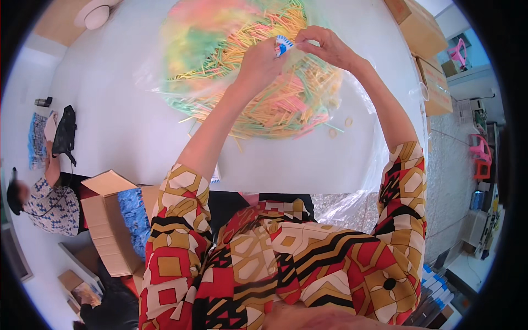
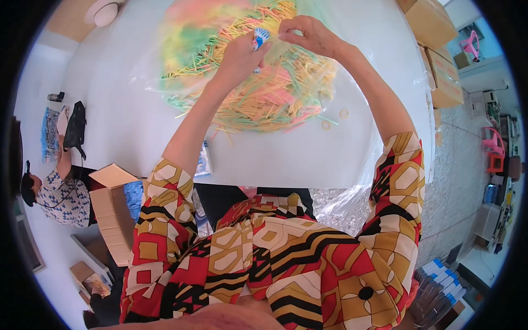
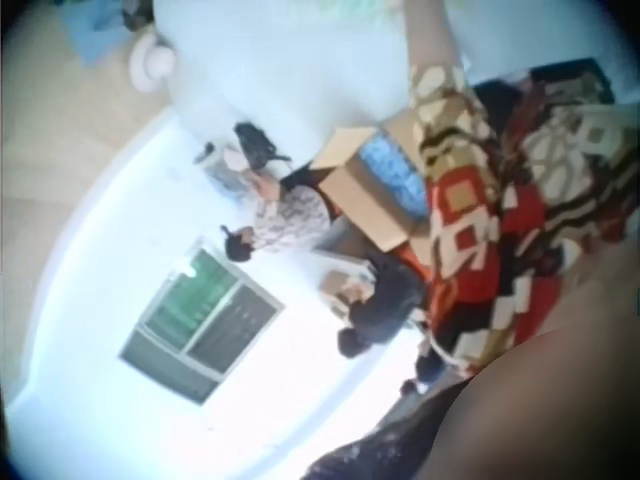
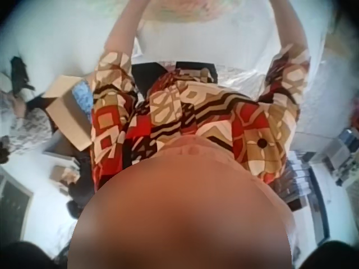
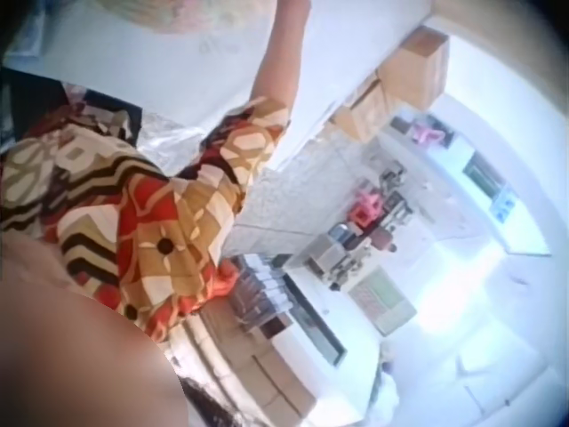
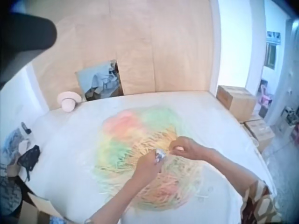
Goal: Packing colored shredded paper into small plastic bags and placing them into a cardboard box.
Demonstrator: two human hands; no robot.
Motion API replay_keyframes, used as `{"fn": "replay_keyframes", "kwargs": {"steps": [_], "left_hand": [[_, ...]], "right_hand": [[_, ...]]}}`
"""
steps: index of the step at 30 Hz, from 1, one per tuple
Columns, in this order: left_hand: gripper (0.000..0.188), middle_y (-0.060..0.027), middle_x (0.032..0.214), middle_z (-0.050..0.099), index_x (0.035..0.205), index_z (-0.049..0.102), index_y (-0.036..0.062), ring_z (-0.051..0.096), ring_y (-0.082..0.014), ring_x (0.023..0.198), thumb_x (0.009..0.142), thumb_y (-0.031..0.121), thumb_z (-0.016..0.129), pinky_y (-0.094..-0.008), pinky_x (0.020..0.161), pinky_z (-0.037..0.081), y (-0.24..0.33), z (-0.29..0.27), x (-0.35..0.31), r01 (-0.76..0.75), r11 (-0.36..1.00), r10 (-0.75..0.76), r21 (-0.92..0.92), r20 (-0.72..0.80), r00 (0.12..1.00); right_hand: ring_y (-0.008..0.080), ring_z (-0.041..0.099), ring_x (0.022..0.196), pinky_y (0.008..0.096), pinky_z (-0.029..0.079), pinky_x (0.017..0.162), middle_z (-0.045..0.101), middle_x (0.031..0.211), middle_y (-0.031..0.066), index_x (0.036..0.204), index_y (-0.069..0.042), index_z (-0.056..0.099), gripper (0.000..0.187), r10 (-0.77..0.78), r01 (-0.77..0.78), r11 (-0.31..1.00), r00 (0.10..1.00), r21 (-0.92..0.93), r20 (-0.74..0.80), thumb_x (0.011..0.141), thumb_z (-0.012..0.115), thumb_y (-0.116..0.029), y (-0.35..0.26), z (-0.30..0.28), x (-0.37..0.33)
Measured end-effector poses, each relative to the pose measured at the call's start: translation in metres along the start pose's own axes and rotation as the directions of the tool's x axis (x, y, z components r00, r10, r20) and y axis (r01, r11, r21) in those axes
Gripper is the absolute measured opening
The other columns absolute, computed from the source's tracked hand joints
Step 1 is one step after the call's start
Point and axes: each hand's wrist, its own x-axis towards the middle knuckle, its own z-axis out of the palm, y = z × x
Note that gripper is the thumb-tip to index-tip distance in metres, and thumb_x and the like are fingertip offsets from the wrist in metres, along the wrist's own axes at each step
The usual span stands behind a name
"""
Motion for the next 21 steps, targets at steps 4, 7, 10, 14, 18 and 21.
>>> {"fn": "replay_keyframes", "kwargs": {"steps": [4, 7, 10, 14, 18, 21], "left_hand": [[0.031, -0.0087, 0.059, 0.060, 0.073, 0.058, 0.0033, 0.060, -0.0235, 0.057, 0.086, 0.032, 0.057, -0.0370, 0.057, 0.047, -0.001, 0.018, 0.017, -0.126, 0.896, 0.100, 0.425, 0.084, 0.991], [0.027, -0.0118, 0.061, 0.061, 0.076, 0.061, 0.0050, 0.061, -0.0289, 0.060, 0.084, 0.030, 0.057, -0.0412, 0.058, 0.047, -0.002, 0.032, 0.015, -0.153, 0.845, 0.137, 0.512, 0.069, 0.988], [0.021, -0.0146, 0.064, 0.061, 0.080, 0.063, 0.0060, 0.060, -0.0329, 0.063, 0.082, 0.027, 0.059, -0.0431, 0.058, 0.046, -0.003, 0.034, 0.011, -0.195, 0.818, 0.205, 0.541, 0.043, 0.978], [0.018, -0.0150, 0.065, 0.060, 0.080, 0.063, 0.0059, 0.059, -0.0333, 0.063, 0.077, 0.024, 0.063, -0.0424, 0.057, 0.045, 0.002, 0.036, 0.003, -0.239, 0.837, 0.278, 0.493, -0.006, 0.961], [0.011, -0.0131, 0.060, 0.059, 0.074, 0.061, 0.0062, 0.060, -0.0310, 0.060, 0.073, 0.017, 0.063, -0.0411, 0.054, 0.045, 0.015, 0.046, -0.018, -0.325, 0.870, 0.339, 0.371, 0.031, 0.940], [0.012, -0.0115, 0.058, 0.057, 0.073, 0.057, 0.0071, 0.059, -0.0298, 0.057, 0.070, 0.015, 0.065, -0.0395, 0.052, 0.045, 0.004, 0.037, -0.061, -0.483, 0.833, 0.462, 0.270, 0.141, 0.876]], "right_hand": [[0.0233, 0.054, 0.080, 0.0332, 0.044, 0.076, 0.058, 0.083, 0.0089, 0.094, -0.003, 0.060, 0.011, -0.101, 0.094, 0.991, 0.992, -0.092, -0.076, 0.085, 0.058, -0.006, 0.003, 0.003, -0.008], [0.0271, 0.055, 0.075, 0.0386, 0.042, 0.072, 0.059, 0.074, 0.0087, 0.083, -0.003, 0.058, 0.004, -0.299, 0.213, 0.910, 0.932, -0.357, -0.205, 0.083, 0.055, -0.007, 0.010, 0.013, -0.010], [0.0288, 0.054, 0.072, 0.0393, 0.041, 0.070, 0.058, 0.070, 0.0076, 0.079, -0.004, 0.056, 0.003, -0.220, 0.090, 0.907, 0.934, -0.411, -0.282, 0.081, 0.054, -0.004, 0.006, 0.030, -0.014], [0.0287, 0.057, 0.076, 0.0396, 0.043, 0.073, 0.061, 0.076, 0.0095, 0.082, -0.005, 0.059, 0.005, -0.064, -0.051, 0.920, 0.959, -0.388, -0.276, 0.081, 0.055, -0.005, 0.007, 0.033, -0.013], [0.0271, 0.054, 0.068, 0.0383, 0.043, 0.073, 0.054, 0.062, 0.0063, 0.077, -0.009, 0.058, 0.006, -0.074, -0.131, 0.899, 0.895, -0.417, -0.440, 0.082, 0.054, -0.010, 0.060, 0.026, -0.022], [0.0305, 0.057, 0.083, 0.0379, 0.045, 0.076, 0.061, 0.078, 0.0080, 0.085, -0.006, 0.059, 0.007, 0.305, -0.514, 0.830, 0.742, -0.216, -0.597, 0.082, 0.053, -0.006, 0.076, 0.006, -0.023]]}}
